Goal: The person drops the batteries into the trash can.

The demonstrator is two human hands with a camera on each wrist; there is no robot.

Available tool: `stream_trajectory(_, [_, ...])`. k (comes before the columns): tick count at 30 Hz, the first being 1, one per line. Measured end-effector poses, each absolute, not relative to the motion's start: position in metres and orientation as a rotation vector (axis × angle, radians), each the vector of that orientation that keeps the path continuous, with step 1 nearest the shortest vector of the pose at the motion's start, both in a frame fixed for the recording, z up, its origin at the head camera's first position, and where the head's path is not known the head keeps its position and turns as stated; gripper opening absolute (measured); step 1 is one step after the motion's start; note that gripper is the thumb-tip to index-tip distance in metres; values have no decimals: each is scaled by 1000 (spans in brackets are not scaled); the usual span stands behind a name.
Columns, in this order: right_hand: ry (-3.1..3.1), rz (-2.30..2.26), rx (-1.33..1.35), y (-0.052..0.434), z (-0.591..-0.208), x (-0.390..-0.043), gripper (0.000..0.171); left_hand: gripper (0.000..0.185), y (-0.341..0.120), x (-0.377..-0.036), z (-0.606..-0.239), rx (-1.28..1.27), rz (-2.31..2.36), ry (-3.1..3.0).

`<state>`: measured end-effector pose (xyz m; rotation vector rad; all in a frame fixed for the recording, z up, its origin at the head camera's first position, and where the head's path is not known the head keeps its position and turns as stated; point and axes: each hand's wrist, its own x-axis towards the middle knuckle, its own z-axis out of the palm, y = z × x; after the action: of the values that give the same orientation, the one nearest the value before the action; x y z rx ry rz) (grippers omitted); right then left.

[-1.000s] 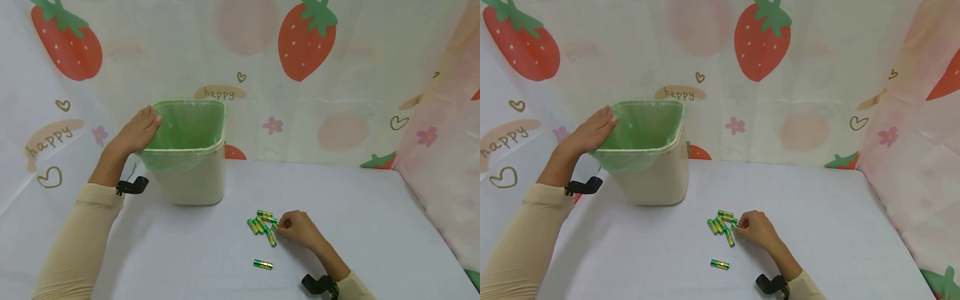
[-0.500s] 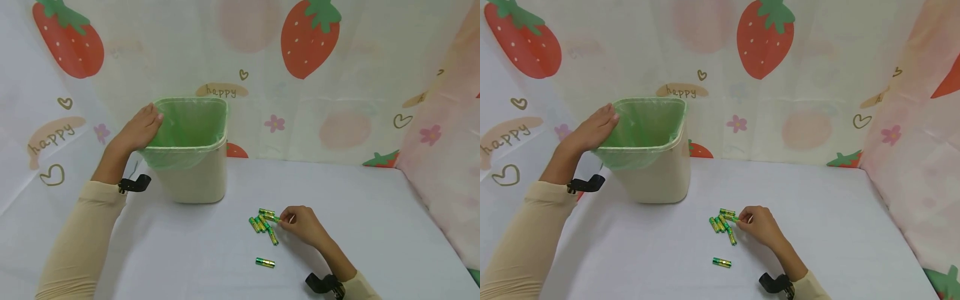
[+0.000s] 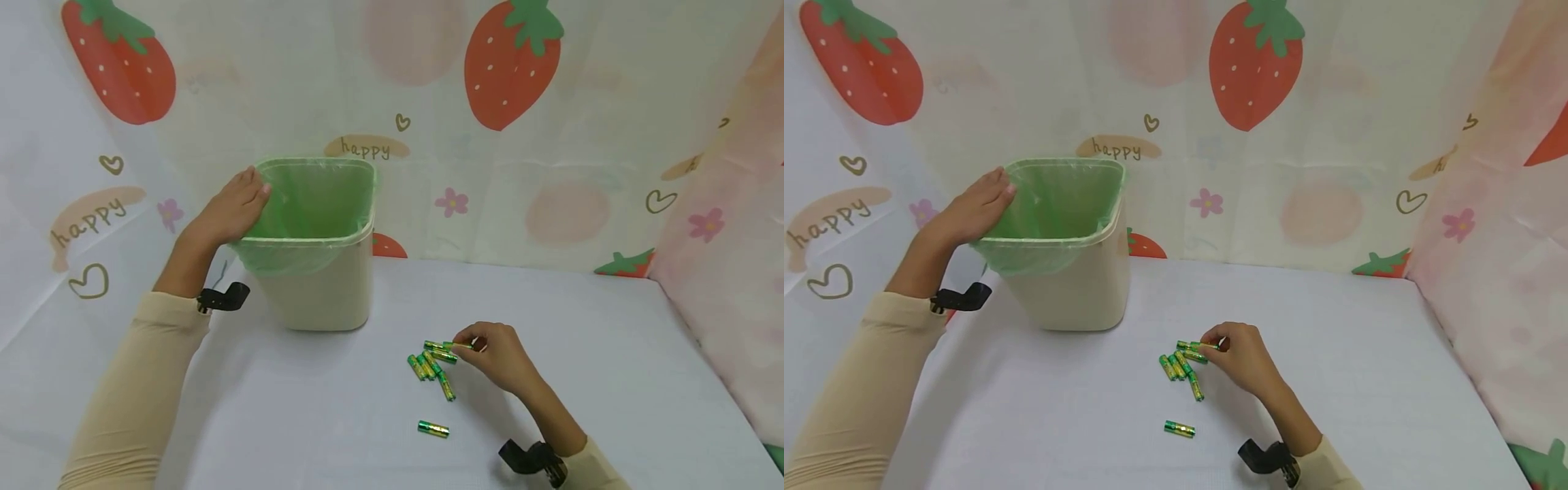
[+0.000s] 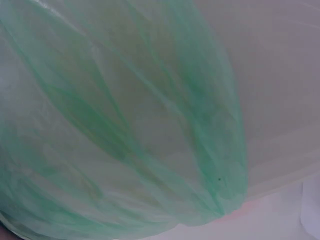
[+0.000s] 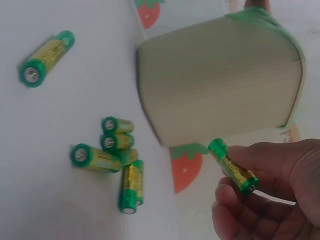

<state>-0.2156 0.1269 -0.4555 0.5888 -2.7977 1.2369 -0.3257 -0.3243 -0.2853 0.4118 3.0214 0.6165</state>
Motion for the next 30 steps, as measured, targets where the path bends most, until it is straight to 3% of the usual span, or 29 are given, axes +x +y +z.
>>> stream_trajectory(30, [-2589, 1137, 826, 93, -360, -234, 12, 68, -325, -327, -287, 406, 595, 3043])
